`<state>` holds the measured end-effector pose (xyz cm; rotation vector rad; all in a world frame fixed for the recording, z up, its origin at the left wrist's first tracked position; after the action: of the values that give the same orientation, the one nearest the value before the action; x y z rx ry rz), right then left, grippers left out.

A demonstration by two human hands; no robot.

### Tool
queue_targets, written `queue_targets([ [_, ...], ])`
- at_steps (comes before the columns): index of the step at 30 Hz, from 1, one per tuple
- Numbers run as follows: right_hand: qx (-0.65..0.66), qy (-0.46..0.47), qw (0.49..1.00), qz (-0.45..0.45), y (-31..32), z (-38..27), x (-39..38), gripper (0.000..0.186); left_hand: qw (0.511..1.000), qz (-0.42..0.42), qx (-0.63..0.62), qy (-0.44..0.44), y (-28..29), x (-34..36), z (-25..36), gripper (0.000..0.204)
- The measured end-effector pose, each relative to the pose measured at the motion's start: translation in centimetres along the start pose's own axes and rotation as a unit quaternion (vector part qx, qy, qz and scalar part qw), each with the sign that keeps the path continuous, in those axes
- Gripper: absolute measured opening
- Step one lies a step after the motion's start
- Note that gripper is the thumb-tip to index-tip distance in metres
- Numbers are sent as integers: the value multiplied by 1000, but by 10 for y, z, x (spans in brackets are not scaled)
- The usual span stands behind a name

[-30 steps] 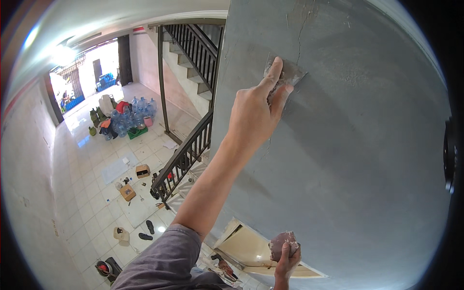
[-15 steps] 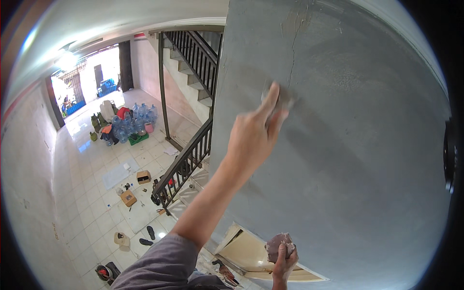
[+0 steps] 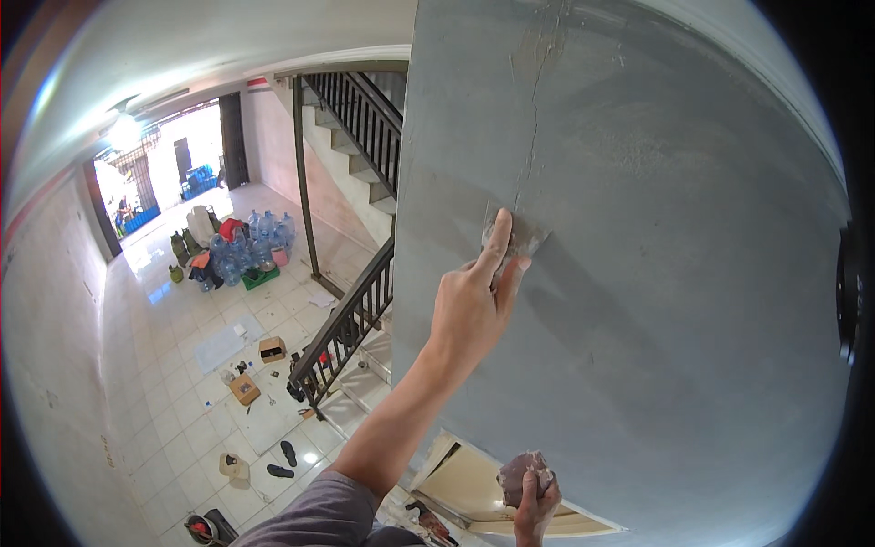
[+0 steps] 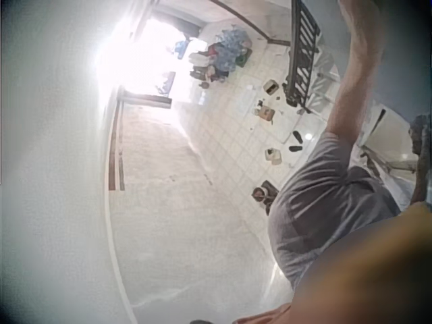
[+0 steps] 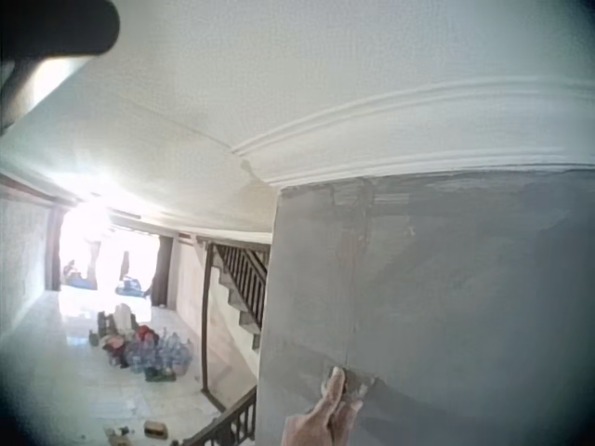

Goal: Apply wall putty and sand a crack in a wall near a staircase.

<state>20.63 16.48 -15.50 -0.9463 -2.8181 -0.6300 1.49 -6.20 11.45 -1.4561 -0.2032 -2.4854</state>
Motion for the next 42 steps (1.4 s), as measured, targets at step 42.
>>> queue_targets([
  [42, 31, 31, 999, -5, -6, 24, 9, 29, 995, 40, 43, -76, 24, 143, 54, 51],
])
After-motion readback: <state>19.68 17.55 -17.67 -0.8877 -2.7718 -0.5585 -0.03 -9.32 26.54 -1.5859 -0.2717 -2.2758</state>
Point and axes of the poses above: each hand's wrist, its own x-axis towards the middle knuckle, its own y-axis out of the back of the hand, z = x × y, the point moved 7 cm from there along x, towards the middle knuckle, and after that the axes turned 5 degrees about -x, right-handed, at the moved point
